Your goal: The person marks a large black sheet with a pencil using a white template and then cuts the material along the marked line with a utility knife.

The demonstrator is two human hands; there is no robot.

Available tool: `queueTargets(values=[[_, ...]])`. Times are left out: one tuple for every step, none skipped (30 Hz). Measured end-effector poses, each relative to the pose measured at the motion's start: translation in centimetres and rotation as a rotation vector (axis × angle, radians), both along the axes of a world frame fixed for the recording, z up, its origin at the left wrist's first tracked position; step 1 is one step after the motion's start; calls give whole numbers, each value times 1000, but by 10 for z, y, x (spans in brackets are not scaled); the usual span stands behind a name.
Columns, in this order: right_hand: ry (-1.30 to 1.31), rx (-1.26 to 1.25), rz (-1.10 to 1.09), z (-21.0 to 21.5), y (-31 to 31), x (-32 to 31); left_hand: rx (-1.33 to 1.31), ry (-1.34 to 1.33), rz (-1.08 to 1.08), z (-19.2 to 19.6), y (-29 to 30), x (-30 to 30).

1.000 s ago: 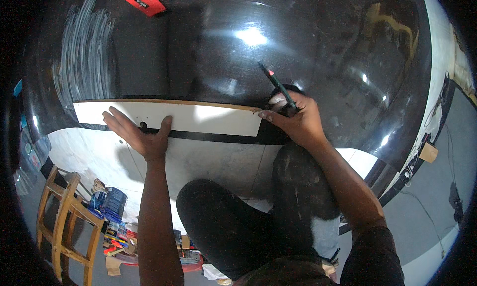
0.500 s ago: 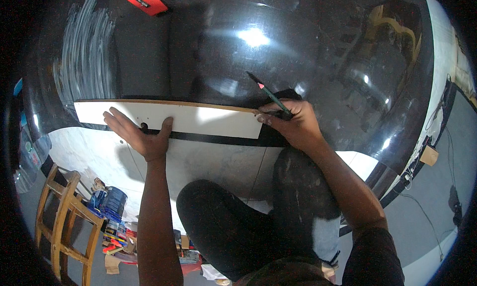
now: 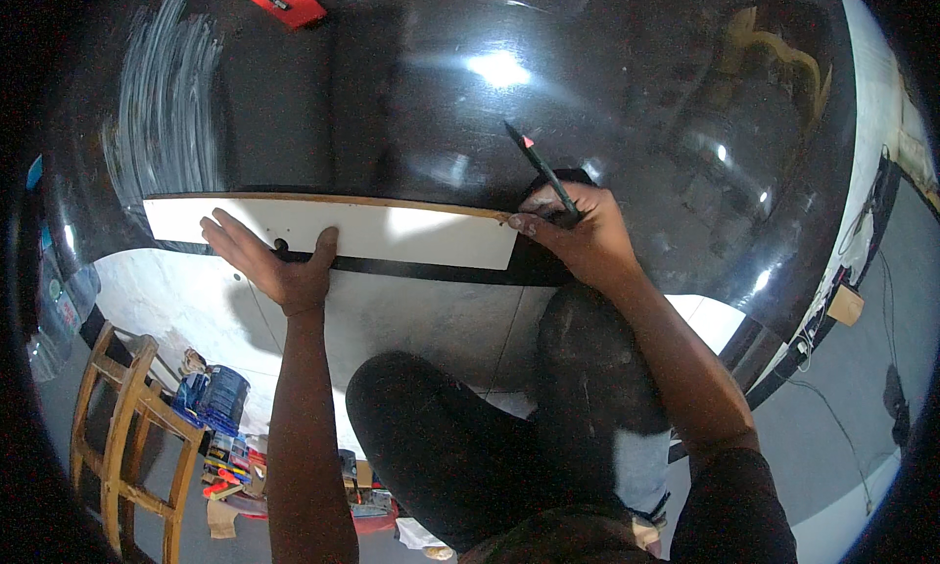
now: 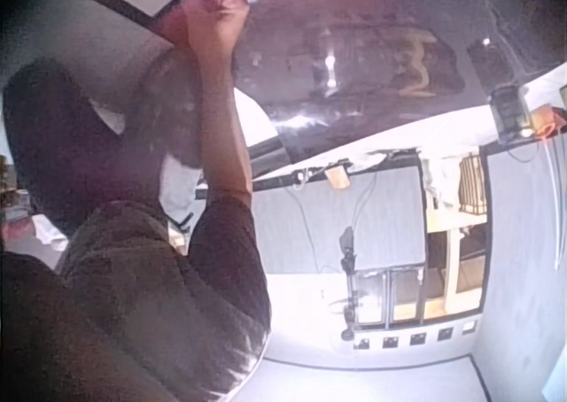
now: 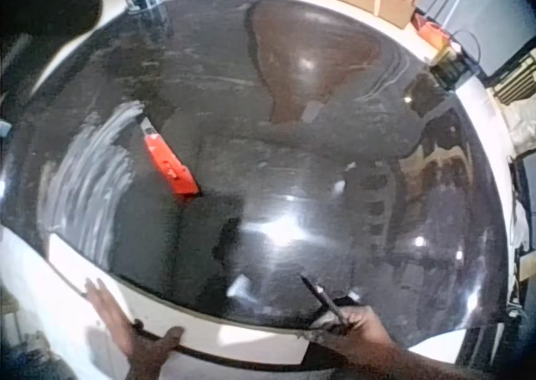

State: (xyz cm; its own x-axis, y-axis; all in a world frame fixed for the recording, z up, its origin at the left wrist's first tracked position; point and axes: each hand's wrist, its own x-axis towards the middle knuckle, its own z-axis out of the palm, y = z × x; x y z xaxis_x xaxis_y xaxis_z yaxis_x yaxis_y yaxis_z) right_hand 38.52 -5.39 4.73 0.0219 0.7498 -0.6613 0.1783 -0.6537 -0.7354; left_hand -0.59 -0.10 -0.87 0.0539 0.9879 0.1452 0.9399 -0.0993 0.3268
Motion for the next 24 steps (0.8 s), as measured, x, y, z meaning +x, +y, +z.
queueTargets(values=[[4, -3, -1, -2, -1, 0, 12, -11, -10, 0, 0, 0], [-22, 1, 21, -1, -1, -1, 22, -21, -18, -1, 0, 0], [-48, 6, 42, 2, 0, -3, 6, -24, 5, -1, 0, 1], [-75, 10, 64, 3, 0, -4, -11, -27, 29, 0, -1, 2], [-94, 2, 68, 3, 1, -5, -24, -34, 52, 0, 0, 4], [-114, -7, 72, 3, 0, -5, -14, -38, 44, 0, 0, 5], [-134, -15, 75, 4, 0, -6, -3, -43, 36, 0, 0, 5], [-153, -36, 82, 5, 1, -7, 9, -47, 27, 0, 1, 5], [-173, -56, 89, 6, 1, -8, 7, -43, 24, 1, 1, 5], [-193, -76, 95, 7, 2, -9, 5, -40, 21, 3, 3, 6], [-203, -94, 103, 8, 2, -9, 1, -36, 17, 4, 3, 5], [-213, -111, 110, 8, 3, -9, 4, -34, 16, 3, 3, 5], [-222, -128, 117, 8, 3, -9, 7, -33, 14, -1, 3, 4], [-215, -149, 108, 9, 6, -10, 12, -29, 14, 0, 3, 3], [-207, -170, 98, 11, 9, -11, -7, -36, 31, 1, 1, 3], [-197, -190, 88, 12, 12, -12, -26, -42, 48, 3, 0, 4], [-223, -198, 82, 12, 14, -14, -33, -47, 62, 4, 3, 6], [-248, -205, 76, 13, 13, -16, -58, -24, 61, 10, 3, 7], [-271, -212, 70, 15, 13, -19, -75, -19, 61, 15, 4, 9], [-296, -226, 77, 19, 16, -21, -95, -13, 61, 20, 6, 10], [-319, -242, 80, 20, 16, -22, -116, -5, 58, 31, 11, 17], [-341, -259, 84, 21, 16, -22, -283, 68, 159, 47, 14, 24], [-385, -244, 76, 23, 16, -23, -365, 108, 174, 61, 23, 32], [-418, -230, 77, 23, 14, -26, -449, 160, 199, 74, 29, 34]])
